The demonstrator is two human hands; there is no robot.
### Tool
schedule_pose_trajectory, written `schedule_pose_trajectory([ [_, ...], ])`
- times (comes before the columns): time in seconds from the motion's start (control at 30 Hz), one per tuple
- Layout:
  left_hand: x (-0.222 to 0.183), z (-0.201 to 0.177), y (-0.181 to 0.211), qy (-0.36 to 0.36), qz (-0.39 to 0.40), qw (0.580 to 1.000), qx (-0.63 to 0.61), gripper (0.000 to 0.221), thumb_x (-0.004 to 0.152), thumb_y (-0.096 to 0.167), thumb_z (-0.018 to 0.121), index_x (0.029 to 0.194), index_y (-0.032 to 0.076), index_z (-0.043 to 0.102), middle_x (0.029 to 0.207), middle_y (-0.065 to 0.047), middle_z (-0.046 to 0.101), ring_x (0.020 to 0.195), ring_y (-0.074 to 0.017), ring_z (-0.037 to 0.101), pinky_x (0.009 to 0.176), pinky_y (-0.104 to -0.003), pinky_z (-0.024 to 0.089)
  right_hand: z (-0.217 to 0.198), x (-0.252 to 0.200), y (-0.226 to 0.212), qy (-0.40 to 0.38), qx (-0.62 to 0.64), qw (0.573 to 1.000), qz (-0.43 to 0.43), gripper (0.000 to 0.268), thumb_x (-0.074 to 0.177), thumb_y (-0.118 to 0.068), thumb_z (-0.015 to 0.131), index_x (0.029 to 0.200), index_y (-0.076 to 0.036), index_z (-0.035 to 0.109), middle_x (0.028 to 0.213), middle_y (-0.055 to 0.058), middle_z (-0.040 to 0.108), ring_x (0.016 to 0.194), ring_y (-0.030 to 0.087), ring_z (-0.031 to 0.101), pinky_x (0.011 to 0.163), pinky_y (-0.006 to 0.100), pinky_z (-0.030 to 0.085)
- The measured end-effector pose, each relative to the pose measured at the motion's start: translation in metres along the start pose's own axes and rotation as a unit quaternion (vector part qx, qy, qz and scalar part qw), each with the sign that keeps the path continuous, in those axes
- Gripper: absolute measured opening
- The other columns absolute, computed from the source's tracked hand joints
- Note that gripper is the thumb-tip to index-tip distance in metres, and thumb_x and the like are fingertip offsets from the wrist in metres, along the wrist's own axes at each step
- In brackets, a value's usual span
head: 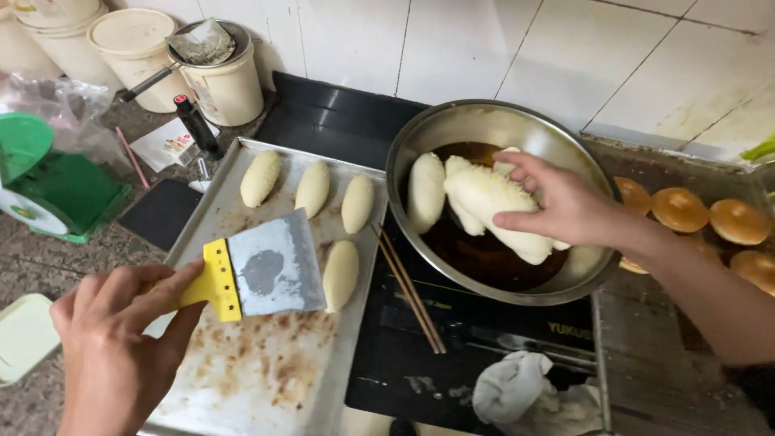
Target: Preparing and frying long dough pieces in a large bowl of oil, including loosening them from a tray and flipping them with sticks.
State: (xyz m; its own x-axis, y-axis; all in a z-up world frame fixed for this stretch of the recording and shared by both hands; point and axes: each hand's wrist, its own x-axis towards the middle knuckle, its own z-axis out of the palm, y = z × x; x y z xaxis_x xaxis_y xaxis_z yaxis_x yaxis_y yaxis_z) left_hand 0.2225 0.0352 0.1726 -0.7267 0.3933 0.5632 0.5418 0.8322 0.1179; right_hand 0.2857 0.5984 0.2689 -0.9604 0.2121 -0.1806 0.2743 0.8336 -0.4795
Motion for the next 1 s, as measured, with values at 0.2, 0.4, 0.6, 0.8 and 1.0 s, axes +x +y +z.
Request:
schedule_pose_trajectory([
  [0.2, -0.026, -0.018, 0.044, -0.011, -0.045, 0.999, 0.022, 0.058, 0.091, 0.036, 0.093, 0.148, 0.034, 0.085, 0.132, 0.003, 0.080, 0.113, -0.0282, 0.062, 0.098, -0.048, 0.034, 0.007, 0.004, 0.021, -0.144, -0.119, 0.982, -0.011, 0.105, 0.092, -0.044, 0.088, 0.179, -0.032, 0.031, 0.167, 0.004, 0.061, 0.150, 0.026, 0.063, 0.128, 0.044, 0.049],
  [0.4, -0.053, -0.028, 0.062, -0.027, -0.089, 0.993, 0.070, 0.071, 0.083, 0.031, 0.099, 0.152, 0.040, 0.083, 0.133, 0.008, 0.079, 0.120, -0.0283, 0.066, 0.103, -0.049, 0.038, 0.033, 0.020, 0.051, -0.203, -0.193, 0.955, -0.096, 0.100, 0.096, -0.046, 0.080, 0.179, -0.027, 0.029, 0.170, 0.000, 0.058, 0.155, 0.024, 0.048, 0.127, 0.046, 0.041],
  [0.6, -0.066, -0.029, 0.069, -0.037, -0.114, 0.989, 0.086, 0.067, 0.086, 0.037, 0.096, 0.152, 0.042, 0.082, 0.131, 0.009, 0.078, 0.124, -0.0281, 0.068, 0.106, -0.050, 0.039, 0.044, 0.026, 0.063, -0.220, -0.199, 0.943, -0.152, 0.096, 0.097, -0.044, 0.078, 0.179, -0.024, 0.031, 0.167, 0.005, 0.053, 0.151, 0.025, 0.052, 0.123, 0.044, 0.043],
  [0.8, -0.075, -0.025, 0.073, -0.046, -0.130, 0.987, 0.088, 0.068, 0.086, 0.039, 0.095, 0.152, 0.045, 0.081, 0.129, 0.011, 0.078, 0.122, -0.0279, 0.066, 0.103, -0.048, 0.036, 0.045, 0.022, 0.058, -0.226, -0.212, 0.940, -0.140, 0.102, 0.097, -0.044, 0.082, 0.181, -0.028, 0.027, 0.153, 0.001, 0.051, 0.133, 0.021, 0.062, 0.106, 0.041, 0.055],
  [1.0, -0.076, -0.022, 0.077, -0.059, -0.141, 0.985, 0.081, 0.071, 0.082, 0.037, 0.096, 0.152, 0.043, 0.082, 0.127, 0.009, 0.078, 0.118, -0.0275, 0.064, 0.103, -0.048, 0.037, 0.042, 0.024, 0.060, -0.227, -0.227, 0.933, -0.165, 0.112, 0.094, -0.050, 0.091, 0.181, -0.027, 0.026, 0.147, 0.002, 0.052, 0.133, 0.022, 0.060, 0.110, 0.041, 0.054],
])
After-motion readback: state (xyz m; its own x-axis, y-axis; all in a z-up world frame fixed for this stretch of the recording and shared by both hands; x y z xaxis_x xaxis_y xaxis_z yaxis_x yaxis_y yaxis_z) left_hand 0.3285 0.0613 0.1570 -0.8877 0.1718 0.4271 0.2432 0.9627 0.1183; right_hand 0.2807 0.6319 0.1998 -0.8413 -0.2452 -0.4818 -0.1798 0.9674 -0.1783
